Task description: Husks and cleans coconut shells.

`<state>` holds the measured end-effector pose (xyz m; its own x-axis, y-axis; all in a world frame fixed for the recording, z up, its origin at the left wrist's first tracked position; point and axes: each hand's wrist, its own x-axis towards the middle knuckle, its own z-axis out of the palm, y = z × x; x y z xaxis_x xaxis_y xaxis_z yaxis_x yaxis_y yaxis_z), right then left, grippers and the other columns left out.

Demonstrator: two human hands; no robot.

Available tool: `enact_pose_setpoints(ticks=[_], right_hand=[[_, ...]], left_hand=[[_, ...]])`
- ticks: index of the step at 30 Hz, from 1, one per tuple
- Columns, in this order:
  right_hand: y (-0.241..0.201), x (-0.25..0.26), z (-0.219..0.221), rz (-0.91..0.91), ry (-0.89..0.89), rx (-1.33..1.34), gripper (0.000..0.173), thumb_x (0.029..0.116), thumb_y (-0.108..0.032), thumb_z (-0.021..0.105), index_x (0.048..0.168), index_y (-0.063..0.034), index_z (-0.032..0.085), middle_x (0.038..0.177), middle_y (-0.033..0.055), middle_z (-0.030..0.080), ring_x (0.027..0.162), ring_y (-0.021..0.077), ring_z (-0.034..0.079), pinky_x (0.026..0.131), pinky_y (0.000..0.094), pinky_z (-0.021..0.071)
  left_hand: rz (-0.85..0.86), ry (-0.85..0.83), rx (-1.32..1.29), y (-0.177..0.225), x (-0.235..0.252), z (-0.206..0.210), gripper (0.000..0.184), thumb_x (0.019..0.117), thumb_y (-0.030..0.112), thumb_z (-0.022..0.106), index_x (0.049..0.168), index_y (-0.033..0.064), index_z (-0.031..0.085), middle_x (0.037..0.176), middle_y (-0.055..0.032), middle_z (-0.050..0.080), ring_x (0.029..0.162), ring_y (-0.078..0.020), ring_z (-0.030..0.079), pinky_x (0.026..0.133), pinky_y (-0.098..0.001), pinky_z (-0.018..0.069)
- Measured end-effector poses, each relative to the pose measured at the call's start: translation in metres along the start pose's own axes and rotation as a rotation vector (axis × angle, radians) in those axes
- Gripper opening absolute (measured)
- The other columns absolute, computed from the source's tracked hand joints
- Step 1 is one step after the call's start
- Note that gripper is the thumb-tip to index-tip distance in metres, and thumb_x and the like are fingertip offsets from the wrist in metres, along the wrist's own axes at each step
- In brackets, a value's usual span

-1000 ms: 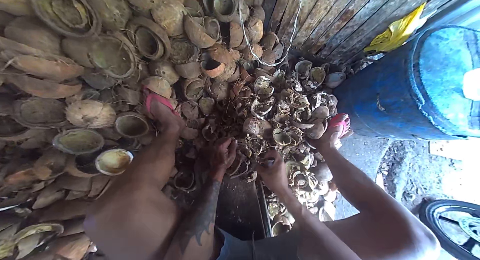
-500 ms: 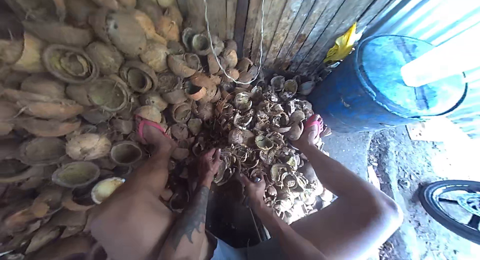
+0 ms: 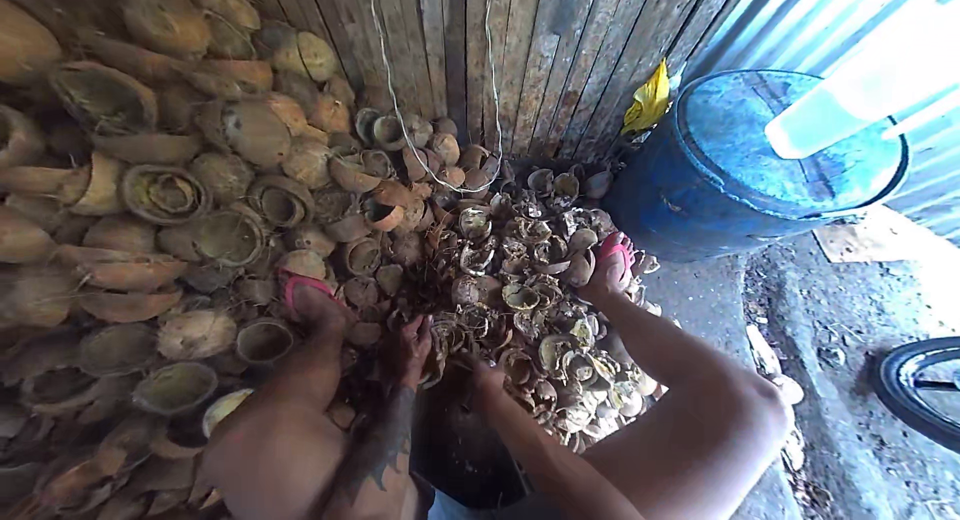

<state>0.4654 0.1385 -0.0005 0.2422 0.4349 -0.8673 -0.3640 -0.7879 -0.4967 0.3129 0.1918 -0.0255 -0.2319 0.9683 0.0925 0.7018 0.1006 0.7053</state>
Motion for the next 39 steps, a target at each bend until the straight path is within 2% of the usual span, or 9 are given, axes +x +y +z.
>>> enact_pose_setpoints(ticks=[7,11,16,19,24,28,31,35,39], right_hand=[[0.004,-0.024,-0.009,-0.117,-0.091,0.136,0.043,0.0857,-0.019,0.085,0.116,0.0030,0.062,0.094,0.0175,0.068,0.076,0.0249,0.065,0.069,0.0444,0.0556],[-0.016,-0.045,-0.053,-0.136,-0.177,0.295,0.028,0.0908,-0.008,0.077,0.106,-0.0019,0.055,0.071,0.0082,0.057,0.047,0.0131,0.047,0.043,0.0297,0.0434],[-0.042,-0.061,-0.123,-0.332,-0.132,0.449,0.023,0.0924,0.000,0.070,0.106,-0.0022,0.052,0.067,0.0070,0.056,0.044,0.0118,0.046,0.040,0.0282,0.0425],[-0.053,-0.066,-0.161,-0.385,-0.071,0.557,0.024,0.0945,-0.001,0.068,0.109,-0.0040,0.049,0.066,0.0059,0.056,0.042,0.0103,0.046,0.038,0.0268,0.0439],[-0.056,-0.053,-0.174,-0.338,-0.008,0.642,0.022,0.0960,-0.005,0.068,0.107,-0.0079,0.049,0.066,0.0033,0.051,0.042,0.0098,0.041,0.038,0.0259,0.0409],[-0.055,-0.069,-0.156,-0.357,-0.071,0.577,0.024,0.0955,0.000,0.067,0.110,-0.0046,0.048,0.068,0.0049,0.053,0.041,0.0089,0.041,0.037,0.0241,0.0408],[-0.036,-0.070,-0.150,-0.407,-0.090,0.483,0.025,0.0924,0.004,0.069,0.107,-0.0023,0.049,0.069,0.0074,0.056,0.040,0.0098,0.043,0.036,0.0245,0.0410],[-0.021,-0.061,-0.140,-0.316,-0.127,0.368,0.024,0.0937,0.003,0.067,0.108,-0.0026,0.049,0.067,0.0067,0.055,0.040,0.0099,0.044,0.036,0.0250,0.0417],[-0.020,-0.064,-0.111,-0.354,-0.212,0.288,0.021,0.0921,0.005,0.067,0.105,-0.0020,0.052,0.070,0.0086,0.059,0.042,0.0112,0.046,0.037,0.0263,0.0422]], left_hand=[[-0.283,-0.248,0.289,0.049,0.008,-0.021,0.043,0.1095,0.038,0.045,0.125,0.0077,0.071,0.122,-0.0184,0.071,0.121,-0.0345,0.065,0.106,-0.0582,0.0463],[-0.348,-0.705,0.569,0.110,0.027,-0.040,0.041,0.1039,0.023,0.052,0.136,-0.0021,0.057,0.137,-0.0250,0.060,0.130,-0.0394,0.058,0.107,-0.0572,0.0471],[-0.383,-1.105,0.631,0.136,0.054,-0.038,0.037,0.1028,0.022,0.056,0.125,-0.0068,0.060,0.125,-0.0278,0.063,0.107,-0.0393,0.069,0.089,-0.0569,0.0571],[-0.340,-1.021,0.577,0.165,0.071,-0.041,0.033,0.1012,0.017,0.056,0.125,-0.0066,0.059,0.123,-0.0271,0.064,0.103,-0.0376,0.071,0.087,-0.0537,0.0593],[0.075,-0.648,0.788,0.262,0.103,-0.043,0.035,0.0979,0.008,0.057,0.128,-0.0092,0.061,0.134,-0.0303,0.060,0.127,-0.0462,0.057,0.103,-0.0629,0.0473],[-0.008,-0.601,0.894,0.236,0.118,-0.052,0.032,0.1028,0.008,0.050,0.128,-0.0082,0.061,0.136,-0.0296,0.059,0.129,-0.0459,0.057,0.103,-0.0622,0.0483],[-0.101,-0.717,0.865,0.191,0.135,-0.089,0.045,0.0945,0.011,0.064,0.134,-0.0098,0.055,0.136,-0.0323,0.057,0.125,-0.0471,0.059,0.100,-0.0642,0.0488],[-0.277,-0.652,0.423,0.132,0.133,-0.144,0.047,0.0971,0.011,0.062,0.141,-0.0016,0.053,0.131,-0.0299,0.059,0.103,-0.0402,0.069,0.086,-0.0557,0.0583],[-0.241,-0.388,0.205,0.138,0.106,-0.153,0.056,0.0936,0.012,0.064,0.147,0.0037,0.052,0.141,-0.0259,0.056,0.129,-0.0402,0.057,0.107,-0.0600,0.0456]])
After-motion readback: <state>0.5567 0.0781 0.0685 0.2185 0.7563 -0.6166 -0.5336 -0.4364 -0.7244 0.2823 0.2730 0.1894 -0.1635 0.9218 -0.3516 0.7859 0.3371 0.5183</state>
